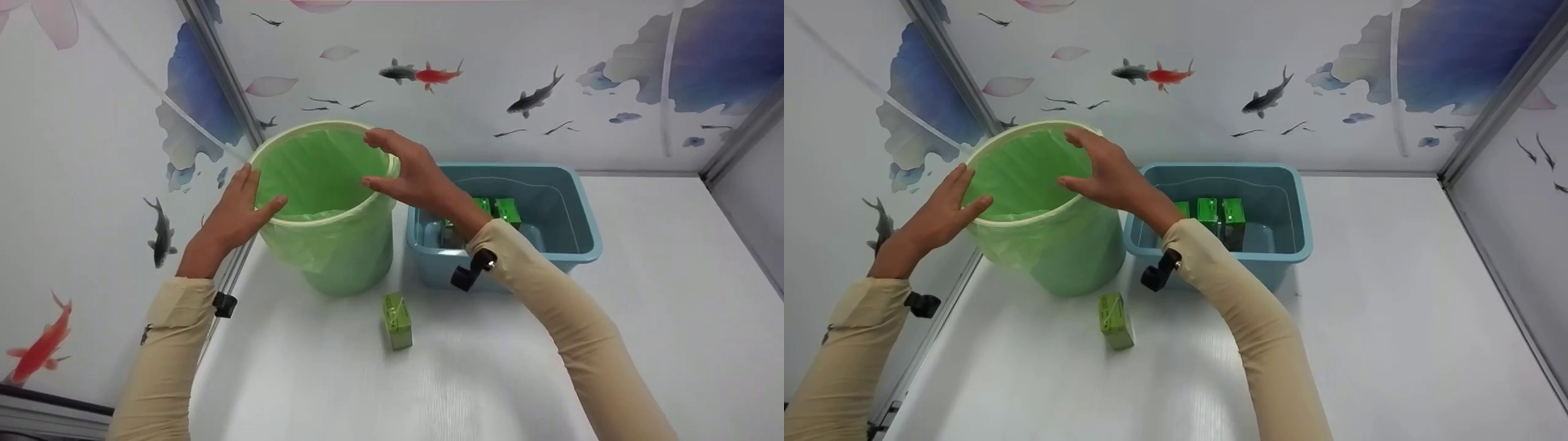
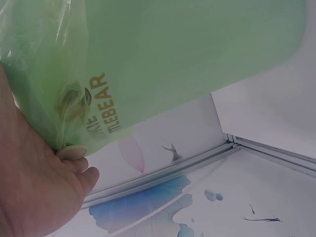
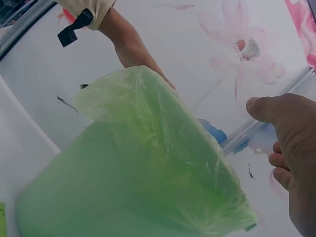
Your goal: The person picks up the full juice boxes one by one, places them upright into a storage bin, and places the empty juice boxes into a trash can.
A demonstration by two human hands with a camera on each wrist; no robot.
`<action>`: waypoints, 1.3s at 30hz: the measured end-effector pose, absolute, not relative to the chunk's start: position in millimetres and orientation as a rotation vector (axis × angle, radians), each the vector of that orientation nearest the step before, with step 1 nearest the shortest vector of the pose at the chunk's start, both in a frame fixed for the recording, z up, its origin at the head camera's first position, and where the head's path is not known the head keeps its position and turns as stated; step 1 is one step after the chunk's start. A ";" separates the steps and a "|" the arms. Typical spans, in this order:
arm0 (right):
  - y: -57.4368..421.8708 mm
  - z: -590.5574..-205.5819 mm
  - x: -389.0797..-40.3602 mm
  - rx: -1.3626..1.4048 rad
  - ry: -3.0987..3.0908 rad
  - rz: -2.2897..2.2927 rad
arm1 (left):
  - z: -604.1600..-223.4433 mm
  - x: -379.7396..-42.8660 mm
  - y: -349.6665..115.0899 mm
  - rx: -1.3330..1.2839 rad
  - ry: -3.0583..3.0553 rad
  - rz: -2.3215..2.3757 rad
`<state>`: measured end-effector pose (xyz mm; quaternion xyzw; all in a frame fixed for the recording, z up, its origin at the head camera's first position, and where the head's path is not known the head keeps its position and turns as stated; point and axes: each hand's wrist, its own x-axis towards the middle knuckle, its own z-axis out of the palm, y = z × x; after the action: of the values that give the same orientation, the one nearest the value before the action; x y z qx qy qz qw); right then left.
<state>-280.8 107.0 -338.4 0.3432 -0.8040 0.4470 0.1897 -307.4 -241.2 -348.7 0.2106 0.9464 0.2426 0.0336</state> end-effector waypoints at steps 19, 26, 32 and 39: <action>109.0 -342.9 -272.3 1.018 -2.219 1.245 | -347.1 -305.0 -241.5 0.639 2.903 0.772; 114.2 -344.2 -262.2 1.041 -2.171 1.235 | -346.3 -305.1 -239.2 0.643 2.899 0.768; 116.4 -347.7 -246.2 1.046 -2.182 1.215 | -346.5 -305.0 -239.5 0.649 2.896 0.773; 117.2 -365.2 -223.1 1.149 -2.204 1.139 | -347.0 -306.9 -239.6 0.648 2.895 0.768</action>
<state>-223.1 117.2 -365.2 0.4115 -0.7896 0.4079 0.2023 -306.9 -239.6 -347.0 0.2114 0.9439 0.2506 0.0386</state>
